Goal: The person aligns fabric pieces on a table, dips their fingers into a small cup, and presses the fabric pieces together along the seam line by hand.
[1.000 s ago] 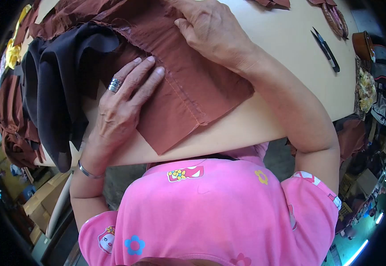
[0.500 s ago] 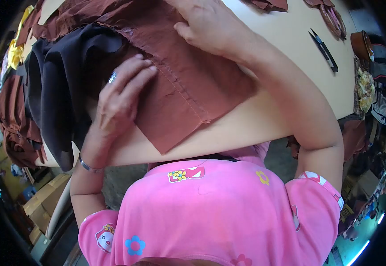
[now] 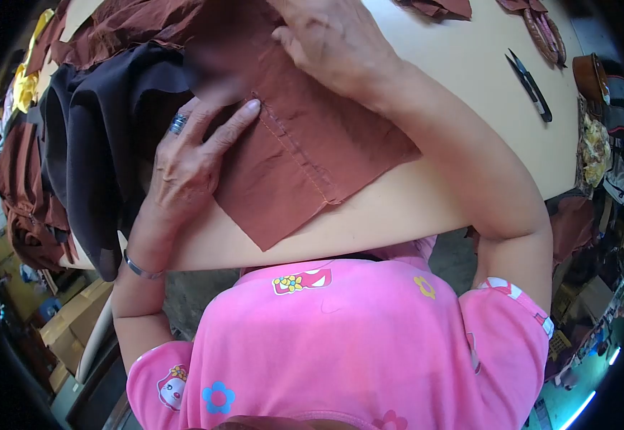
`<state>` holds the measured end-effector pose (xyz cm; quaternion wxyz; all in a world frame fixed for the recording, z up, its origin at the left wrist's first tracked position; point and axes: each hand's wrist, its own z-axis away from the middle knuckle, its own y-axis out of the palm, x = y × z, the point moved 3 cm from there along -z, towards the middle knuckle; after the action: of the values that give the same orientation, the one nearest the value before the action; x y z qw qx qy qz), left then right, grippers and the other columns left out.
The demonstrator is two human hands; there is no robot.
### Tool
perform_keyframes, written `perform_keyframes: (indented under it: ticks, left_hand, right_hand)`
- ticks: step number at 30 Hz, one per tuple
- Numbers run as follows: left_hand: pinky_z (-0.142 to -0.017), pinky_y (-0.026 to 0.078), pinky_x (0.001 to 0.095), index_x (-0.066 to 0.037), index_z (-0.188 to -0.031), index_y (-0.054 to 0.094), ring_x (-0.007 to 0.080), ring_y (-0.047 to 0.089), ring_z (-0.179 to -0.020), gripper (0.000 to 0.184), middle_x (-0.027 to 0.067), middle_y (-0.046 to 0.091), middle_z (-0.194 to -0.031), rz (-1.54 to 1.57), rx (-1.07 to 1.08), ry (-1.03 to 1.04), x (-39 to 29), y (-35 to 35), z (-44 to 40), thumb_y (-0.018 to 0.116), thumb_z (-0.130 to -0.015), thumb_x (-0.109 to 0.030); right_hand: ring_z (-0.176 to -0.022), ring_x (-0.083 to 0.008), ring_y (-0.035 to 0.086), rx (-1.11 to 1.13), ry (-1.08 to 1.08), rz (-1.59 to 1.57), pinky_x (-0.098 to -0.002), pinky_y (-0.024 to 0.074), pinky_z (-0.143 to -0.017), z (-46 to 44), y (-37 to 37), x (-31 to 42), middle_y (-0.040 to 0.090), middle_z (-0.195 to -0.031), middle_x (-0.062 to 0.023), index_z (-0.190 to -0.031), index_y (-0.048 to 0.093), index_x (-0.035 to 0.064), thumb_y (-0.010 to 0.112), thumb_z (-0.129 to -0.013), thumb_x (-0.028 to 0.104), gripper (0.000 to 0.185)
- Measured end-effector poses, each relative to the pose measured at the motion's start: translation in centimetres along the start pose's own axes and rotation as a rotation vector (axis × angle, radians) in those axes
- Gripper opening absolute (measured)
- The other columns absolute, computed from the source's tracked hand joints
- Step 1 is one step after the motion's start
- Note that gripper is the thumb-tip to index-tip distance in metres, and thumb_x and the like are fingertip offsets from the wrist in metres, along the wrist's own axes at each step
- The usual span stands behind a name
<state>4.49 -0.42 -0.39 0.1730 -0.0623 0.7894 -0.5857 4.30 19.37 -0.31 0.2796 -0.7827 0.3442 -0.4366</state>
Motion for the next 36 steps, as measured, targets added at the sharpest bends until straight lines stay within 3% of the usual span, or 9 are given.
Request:
perform_keyframes:
  ticks: [6,10,11,18,21,23,26,29,36]
  left_hand:
    - [-0.091,0.046,0.0383,-0.004,-0.118,0.055,0.0318,0.052,-0.109,0.051,0.0127,0.051,-0.12,-0.05,-0.086,-0.037,-0.1,0.7,-0.1,0.052,-0.068,0.004]
    - [-0.091,0.046,0.0391,-0.009,-0.12,0.055,0.0328,0.05,-0.111,0.051,0.0135,0.049,-0.123,-0.086,-0.029,-0.037,-0.3,0.4,-0.1,0.051,-0.07,0.003]
    - [-0.09,0.046,0.039,-0.009,-0.12,0.055,0.0329,0.05,-0.111,0.051,0.0136,0.049,-0.123,-0.091,-0.026,-0.035,-0.4,0.4,-0.1,0.051,-0.071,0.003]
    - [-0.086,0.048,0.0379,-0.01,-0.116,0.058,0.0325,0.054,-0.105,0.046,0.0135,0.052,-0.117,-0.148,-0.04,0.019,-0.5,0.2,-0.2,0.051,-0.073,0.004]
    - [-0.083,0.05,0.0368,-0.006,-0.112,0.058,0.031,0.057,-0.099,0.041,0.0137,0.055,-0.111,-0.014,-0.121,-0.01,0.7,-0.3,-0.4,0.053,-0.073,0.007]
    - [-0.082,0.05,0.0356,-0.001,-0.107,0.058,0.0294,0.058,-0.096,0.037,0.014,0.057,-0.105,0.04,-0.16,-0.027,1.6,-0.2,-0.5,0.054,-0.072,0.01]
    - [-0.083,0.049,0.0357,-0.001,-0.109,0.058,0.03,0.058,-0.097,0.038,0.0137,0.056,-0.107,0.065,-0.166,-0.051,1.9,-0.2,-0.4,0.054,-0.072,0.009]
    - [-0.085,0.049,0.0353,0.0,-0.112,0.057,0.0301,0.057,-0.099,0.04,0.0136,0.056,-0.11,0.019,-0.18,-0.052,1.9,0.1,-0.4,0.054,-0.072,0.008]
    - [-0.089,0.047,0.0354,0.002,-0.116,0.054,0.0301,0.056,-0.102,0.044,0.014,0.054,-0.115,-0.017,-0.129,-0.072,1.6,0.1,-0.6,0.054,-0.072,0.007]
  right_hand:
    - [-0.116,-0.0361,0.045,0.014,-0.196,0.163,-0.0405,0.0398,-0.093,1.8,0.0,3.5,0.042,-0.129,-0.0219,-0.141,0.019,0.0077,0.067,-0.074,0.021,0.084]
    - [-0.121,-0.0283,0.041,0.194,-0.045,0.308,-0.0531,0.034,-0.097,3.1,-0.4,3.9,0.046,-0.128,-0.0111,-0.141,0.027,0.0221,0.075,-0.067,0.023,0.089]
    - [-0.139,-0.0306,0.003,0.437,0.095,0.196,-0.0649,0.0118,-0.104,4.0,-0.6,3.6,0.012,-0.15,-0.005,-0.142,0.024,0.0221,0.077,-0.06,0.031,0.098]
    - [-0.134,-0.0317,0.023,0.497,0.056,0.276,-0.0554,0.0257,-0.103,6.9,-2.9,4.4,0.025,-0.145,-0.0103,-0.141,0.026,0.0197,0.076,-0.062,0.032,0.094]
    - [-0.119,-0.0296,0.046,0.057,0.198,-0.083,-0.0415,0.0401,-0.095,2.7,-1.6,0.3,0.041,-0.134,-0.014,-0.135,0.037,0.0149,0.074,-0.068,0.025,0.077]
    - [-0.098,-0.0282,0.056,0.153,0.478,-0.042,-0.034,0.0462,-0.084,-0.2,-1.6,0.2,0.056,-0.115,-0.0136,-0.125,0.047,0.0087,0.068,-0.074,0.013,0.055]
    - [-0.095,-0.0408,0.056,0.053,0.274,-0.11,-0.0435,0.0442,-0.086,-2.0,0.7,-1.7,0.055,-0.103,-0.0289,-0.142,0.014,0.0063,0.063,-0.076,0.017,0.083]
    - [-0.077,-0.0432,0.059,0.215,0.437,0.028,-0.0473,0.0464,-0.076,-2.8,1.2,-0.5,0.059,-0.08,-0.0289,-0.142,0.011,0.0071,0.056,-0.076,0.008,0.08]
    - [-0.062,-0.0424,0.057,0.116,0.309,-0.066,-0.0484,0.0466,-0.063,-2.2,0.7,-0.2,0.057,-0.064,-0.0252,-0.143,0.01,0.0107,0.052,-0.075,0.003,0.081]
